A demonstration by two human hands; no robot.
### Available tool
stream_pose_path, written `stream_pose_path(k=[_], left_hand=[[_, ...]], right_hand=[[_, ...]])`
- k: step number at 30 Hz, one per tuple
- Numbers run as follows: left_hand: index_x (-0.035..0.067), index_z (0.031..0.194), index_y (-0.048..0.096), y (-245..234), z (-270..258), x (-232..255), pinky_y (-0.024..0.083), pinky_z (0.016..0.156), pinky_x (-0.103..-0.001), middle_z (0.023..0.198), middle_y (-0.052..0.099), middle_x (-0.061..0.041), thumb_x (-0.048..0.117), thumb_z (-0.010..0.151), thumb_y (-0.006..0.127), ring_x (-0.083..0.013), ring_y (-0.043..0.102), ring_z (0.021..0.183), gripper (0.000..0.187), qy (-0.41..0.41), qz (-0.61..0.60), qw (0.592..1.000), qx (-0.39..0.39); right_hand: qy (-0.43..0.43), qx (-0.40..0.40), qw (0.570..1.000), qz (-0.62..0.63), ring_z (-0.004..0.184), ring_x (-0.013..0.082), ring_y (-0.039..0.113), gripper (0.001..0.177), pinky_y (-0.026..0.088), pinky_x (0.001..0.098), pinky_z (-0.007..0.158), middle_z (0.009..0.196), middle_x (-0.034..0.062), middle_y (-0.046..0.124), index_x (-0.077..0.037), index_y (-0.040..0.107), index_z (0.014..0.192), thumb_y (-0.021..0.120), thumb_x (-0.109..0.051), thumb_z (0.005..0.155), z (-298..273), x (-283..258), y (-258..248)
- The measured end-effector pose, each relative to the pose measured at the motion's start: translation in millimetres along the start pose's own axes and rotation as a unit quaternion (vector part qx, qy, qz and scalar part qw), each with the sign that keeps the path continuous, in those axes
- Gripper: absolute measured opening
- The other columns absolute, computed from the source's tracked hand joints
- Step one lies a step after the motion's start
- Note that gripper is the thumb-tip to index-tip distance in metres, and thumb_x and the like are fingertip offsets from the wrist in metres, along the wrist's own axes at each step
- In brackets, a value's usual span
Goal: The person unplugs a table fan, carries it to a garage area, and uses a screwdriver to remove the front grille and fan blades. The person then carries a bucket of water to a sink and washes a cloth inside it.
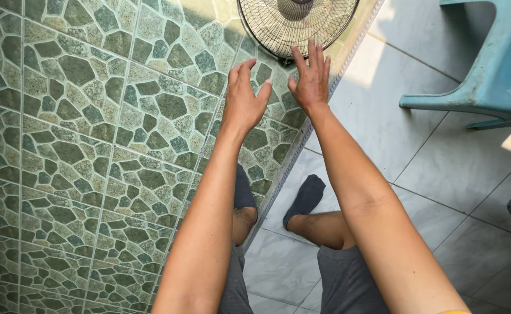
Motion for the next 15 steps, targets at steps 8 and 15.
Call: stream_pose_path(k=[8, 15], left_hand=[[0.006, 0.143, 0.054, -40.8, -179.4, 118.8, 0.041, 0.116, -0.044, 0.151, 0.05, -0.02, 0.015, 0.096, 0.067, -0.038, 0.05, 0.142, 0.05, 0.007, -0.09, 0.994, 0.054], [0.003, 0.146, 0.05, -98.7, -393.8, 275.3, 0.036, 0.116, -0.045, 0.153, 0.048, -0.019, 0.017, 0.095, 0.067, -0.0375, 0.046, 0.143, 0.056, 0.015, -0.088, 0.996, 0.0]], right_hand=[[0.119, 0.01, 0.983, 0.142, 0.149, 0.0438, 0.033, 0.078, 0.036, 0.0471, 0.12, 0.166, 0.0271, 0.023, -0.022, 0.045, 0.155, 0.072, -0.01, 0.083, -195.2, -49.7, -134.2], [0.19, 0.054, 0.946, 0.256, 0.143, 0.0429, 0.044, 0.079, 0.044, 0.0438, 0.111, 0.166, 0.0224, 0.025, -0.019, 0.037, 0.158, 0.067, -0.009, 0.087, -382.5, -146.2, -336.0]])
Point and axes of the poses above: each hand's wrist, its own z-axis towards the middle knuckle, its own y-axis out of the palm, x = y × z, the point moved 2 cm from there along z, towards the middle knuckle
